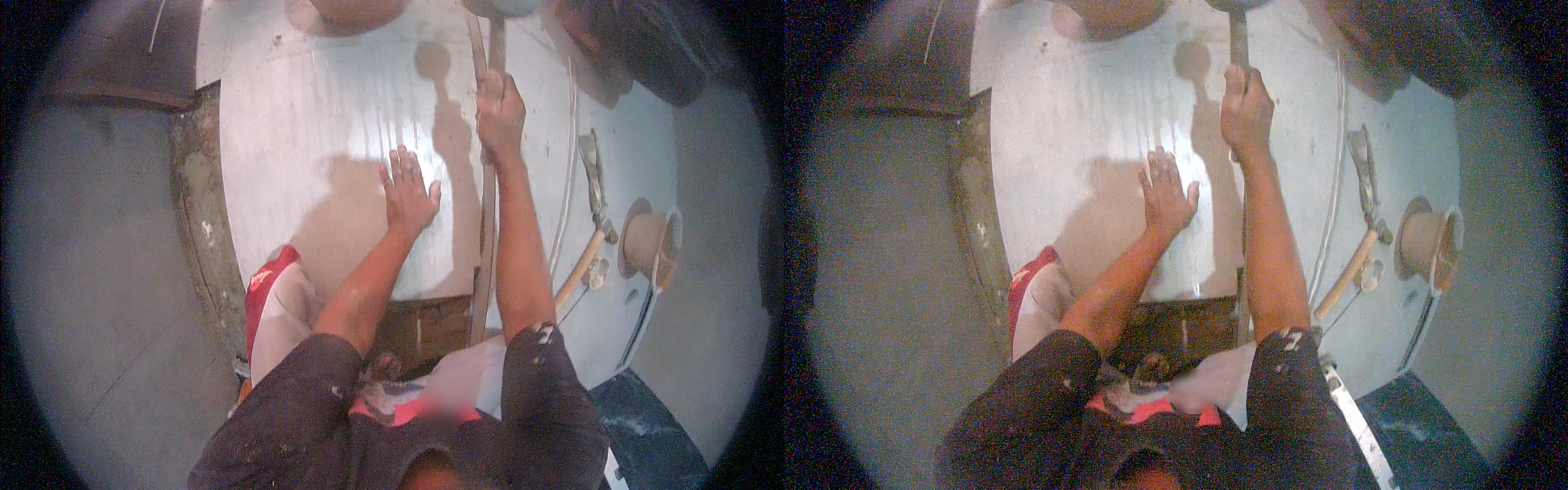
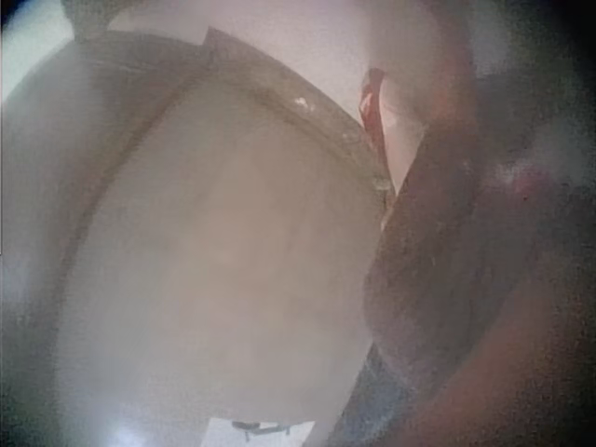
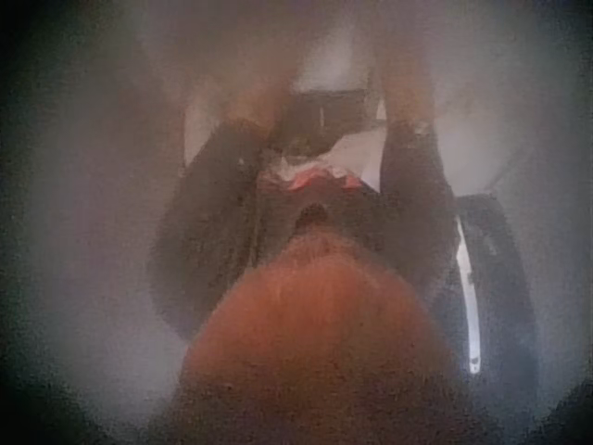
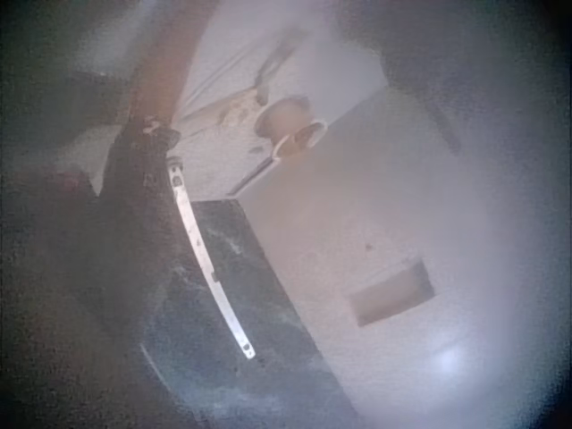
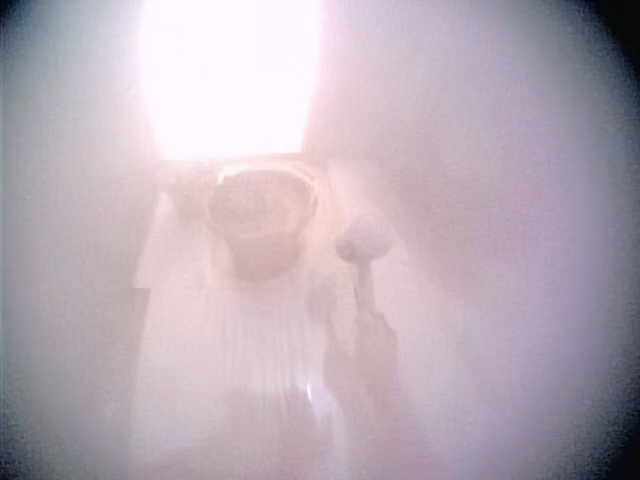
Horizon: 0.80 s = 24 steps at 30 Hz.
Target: The person spreads mortar on the floor, places a large tile onto the wet surface, and uses a rubber mallet to level and secure the tile.
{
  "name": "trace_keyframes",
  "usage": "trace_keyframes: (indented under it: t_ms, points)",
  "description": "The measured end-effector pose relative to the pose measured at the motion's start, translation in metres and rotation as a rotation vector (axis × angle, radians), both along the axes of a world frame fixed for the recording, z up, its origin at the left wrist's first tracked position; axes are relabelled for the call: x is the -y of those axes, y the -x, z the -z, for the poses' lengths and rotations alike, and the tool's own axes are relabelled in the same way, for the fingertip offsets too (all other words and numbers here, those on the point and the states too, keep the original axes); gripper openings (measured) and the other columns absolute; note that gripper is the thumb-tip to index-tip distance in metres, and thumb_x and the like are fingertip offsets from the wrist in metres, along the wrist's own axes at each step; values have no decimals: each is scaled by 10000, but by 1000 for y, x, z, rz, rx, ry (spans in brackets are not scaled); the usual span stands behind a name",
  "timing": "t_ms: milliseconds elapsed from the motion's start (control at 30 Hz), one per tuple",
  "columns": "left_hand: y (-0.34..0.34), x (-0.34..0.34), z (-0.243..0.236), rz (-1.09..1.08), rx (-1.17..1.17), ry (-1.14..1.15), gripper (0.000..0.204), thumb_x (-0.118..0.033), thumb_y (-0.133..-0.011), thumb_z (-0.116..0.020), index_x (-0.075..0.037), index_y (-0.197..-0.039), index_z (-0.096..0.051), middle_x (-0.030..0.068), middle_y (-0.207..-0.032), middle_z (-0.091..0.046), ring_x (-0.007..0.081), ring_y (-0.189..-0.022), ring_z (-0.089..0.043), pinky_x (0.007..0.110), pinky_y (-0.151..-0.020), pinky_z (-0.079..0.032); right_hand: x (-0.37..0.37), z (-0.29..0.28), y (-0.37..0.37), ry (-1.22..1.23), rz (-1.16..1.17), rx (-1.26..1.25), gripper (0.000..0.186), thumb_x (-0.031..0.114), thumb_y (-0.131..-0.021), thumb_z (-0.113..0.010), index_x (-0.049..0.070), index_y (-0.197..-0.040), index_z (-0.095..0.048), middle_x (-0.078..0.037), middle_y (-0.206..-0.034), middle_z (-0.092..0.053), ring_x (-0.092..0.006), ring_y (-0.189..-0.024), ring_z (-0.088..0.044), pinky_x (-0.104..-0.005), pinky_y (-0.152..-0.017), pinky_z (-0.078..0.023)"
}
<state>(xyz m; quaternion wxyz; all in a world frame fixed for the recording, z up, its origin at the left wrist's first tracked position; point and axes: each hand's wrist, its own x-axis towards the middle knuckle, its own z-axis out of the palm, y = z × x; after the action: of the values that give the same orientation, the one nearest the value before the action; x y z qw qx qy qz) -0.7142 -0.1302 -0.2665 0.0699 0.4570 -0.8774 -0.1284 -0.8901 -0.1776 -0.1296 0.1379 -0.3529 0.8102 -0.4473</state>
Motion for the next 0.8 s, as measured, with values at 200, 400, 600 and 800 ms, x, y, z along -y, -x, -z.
trace_keyframes:
  t_ms: [200,400,600,800]
  points:
    - [20,-7,-7,33,14,-57,792,-498,-964,-422,76,-1494,-296,249,-1608,-160,389,-1509,-79,572,-1197,-49,-36,99,16,-227,-32,-232,458,388,-1019,-442,-33,-1058,-615,-292,-935,-667,-500,-923,-633,-526,-794,-497]
    - [-1,-10,7,3,-22,-4,798,-493,-948,-451,100,-1468,-335,272,-1596,-182,411,-1501,-108,595,-1186,-66,-56,-2,-17,-226,76,284,471,461,-1004,-495,17,-1021,-650,-46,-690,-548,-151,-592,-530,-326,-542,-444]
    - [6,-7,4,19,-94,45,788,-481,-944,-480,104,-1456,-354,286,-1576,-222,418,-1492,-139,606,-1178,-93,-172,-16,-8,-259,260,181,410,399,-976,-586,-4,-937,-654,-66,-678,-586,-167,-559,-555,-348,-558,-468]
    - [7,-11,12,11,-88,92,789,-505,-949,-460,75,-1472,-348,267,-1584,-224,400,-1495,-142,584,-1188,-56,-292,6,4,-435,477,-10,424,372,-932,-633,-48,-982,-661,-215,-818,-672,-354,-765,-675,-451,-720,-505]
